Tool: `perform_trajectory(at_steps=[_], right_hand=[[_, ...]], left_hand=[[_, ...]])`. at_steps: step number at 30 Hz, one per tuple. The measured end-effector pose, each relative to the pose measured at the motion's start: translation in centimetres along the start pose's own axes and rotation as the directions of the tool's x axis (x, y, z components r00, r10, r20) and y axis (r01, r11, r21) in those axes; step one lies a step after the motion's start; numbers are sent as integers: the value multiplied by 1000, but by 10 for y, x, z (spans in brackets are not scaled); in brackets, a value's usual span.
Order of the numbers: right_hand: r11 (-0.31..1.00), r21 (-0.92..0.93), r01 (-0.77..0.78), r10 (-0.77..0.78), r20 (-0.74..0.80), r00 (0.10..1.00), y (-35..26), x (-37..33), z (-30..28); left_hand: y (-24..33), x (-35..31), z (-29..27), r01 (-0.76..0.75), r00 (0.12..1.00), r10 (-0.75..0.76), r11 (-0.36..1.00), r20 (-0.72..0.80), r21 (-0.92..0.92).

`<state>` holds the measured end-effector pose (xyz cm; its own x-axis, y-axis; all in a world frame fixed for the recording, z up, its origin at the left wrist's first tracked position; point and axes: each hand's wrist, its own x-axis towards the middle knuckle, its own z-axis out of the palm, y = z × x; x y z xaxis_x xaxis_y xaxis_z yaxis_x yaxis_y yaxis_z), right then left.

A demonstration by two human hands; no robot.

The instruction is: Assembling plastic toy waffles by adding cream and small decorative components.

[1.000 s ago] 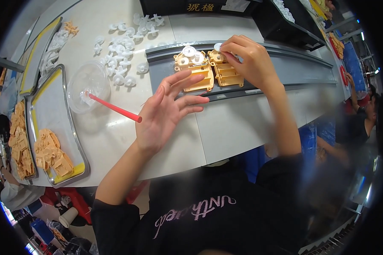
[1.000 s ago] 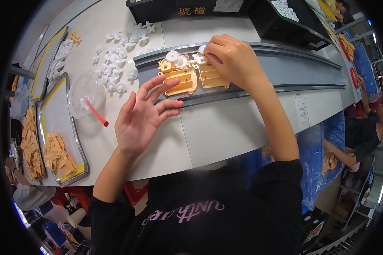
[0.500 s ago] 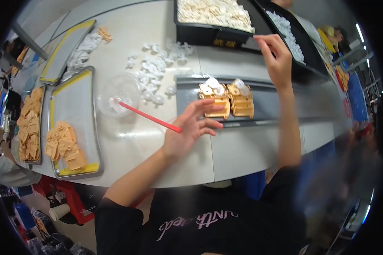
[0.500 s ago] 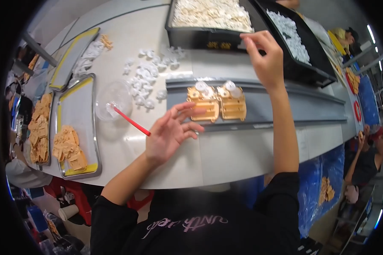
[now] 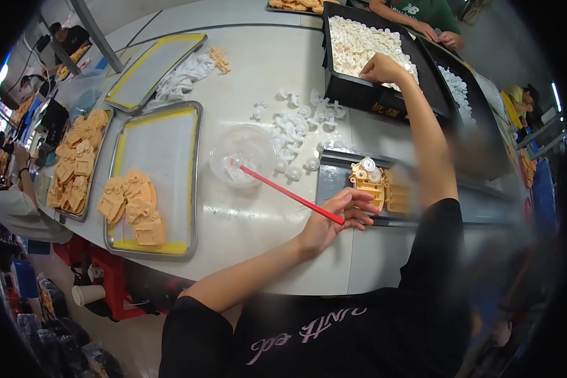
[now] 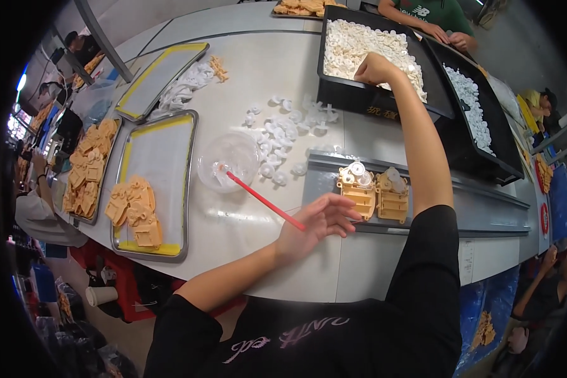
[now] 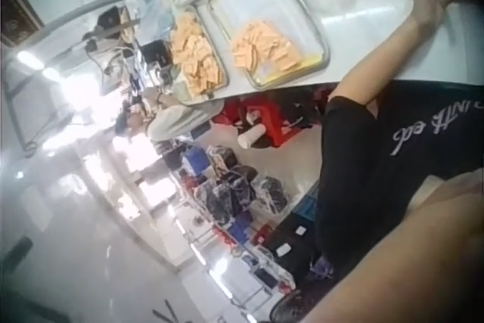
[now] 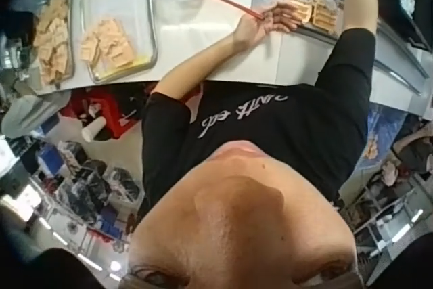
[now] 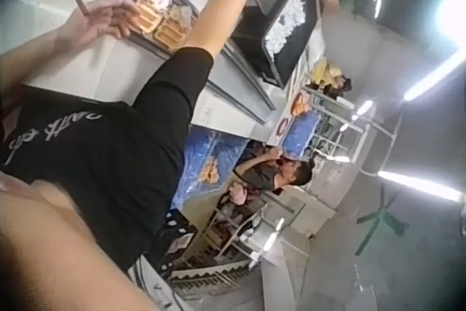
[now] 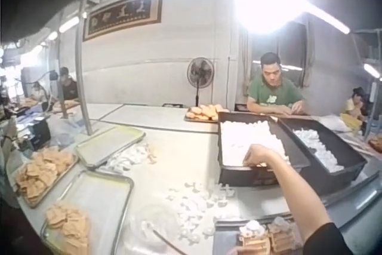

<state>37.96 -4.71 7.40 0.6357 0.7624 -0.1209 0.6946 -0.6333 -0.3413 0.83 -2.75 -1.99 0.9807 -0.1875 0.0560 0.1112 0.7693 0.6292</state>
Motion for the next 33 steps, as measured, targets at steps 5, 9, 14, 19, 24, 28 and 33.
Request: perform_trajectory(at_steps=[5, 9, 14, 19, 24, 28, 33], right_hand=[[959, 283, 14, 35, -166, 986, 27, -18, -5], [907, 399, 136, 11, -343, 939, 36, -63, -18], [831, 496, 253, -117, -287, 951, -50, -180, -2], [882, 292, 371, -326, -193, 926, -104, -278, 65], [895, 83, 438, -404, -266, 876, -109, -297, 100], [871, 377, 314, -169, -371, 913, -103, -297, 101], [867, 286, 408, -225, -505, 833, -101, -292, 106]], left_hand=[[4, 3, -2, 7, 1000, -7, 1000, 9, -13], [-3, 9, 3, 72, 997, -68, 992, 41, -100], [-4, 6, 6, 80, 997, -78, 934, 18, -348], [-4, 3, 12, 90, 994, -106, 809, 7, -581], [-1, 5, 20, 46, 982, -130, 870, -138, -491], [-1, 4, 17, 55, 992, -97, 902, -77, -428], [2, 4, 17, 43, 994, -75, 942, -83, -333]])
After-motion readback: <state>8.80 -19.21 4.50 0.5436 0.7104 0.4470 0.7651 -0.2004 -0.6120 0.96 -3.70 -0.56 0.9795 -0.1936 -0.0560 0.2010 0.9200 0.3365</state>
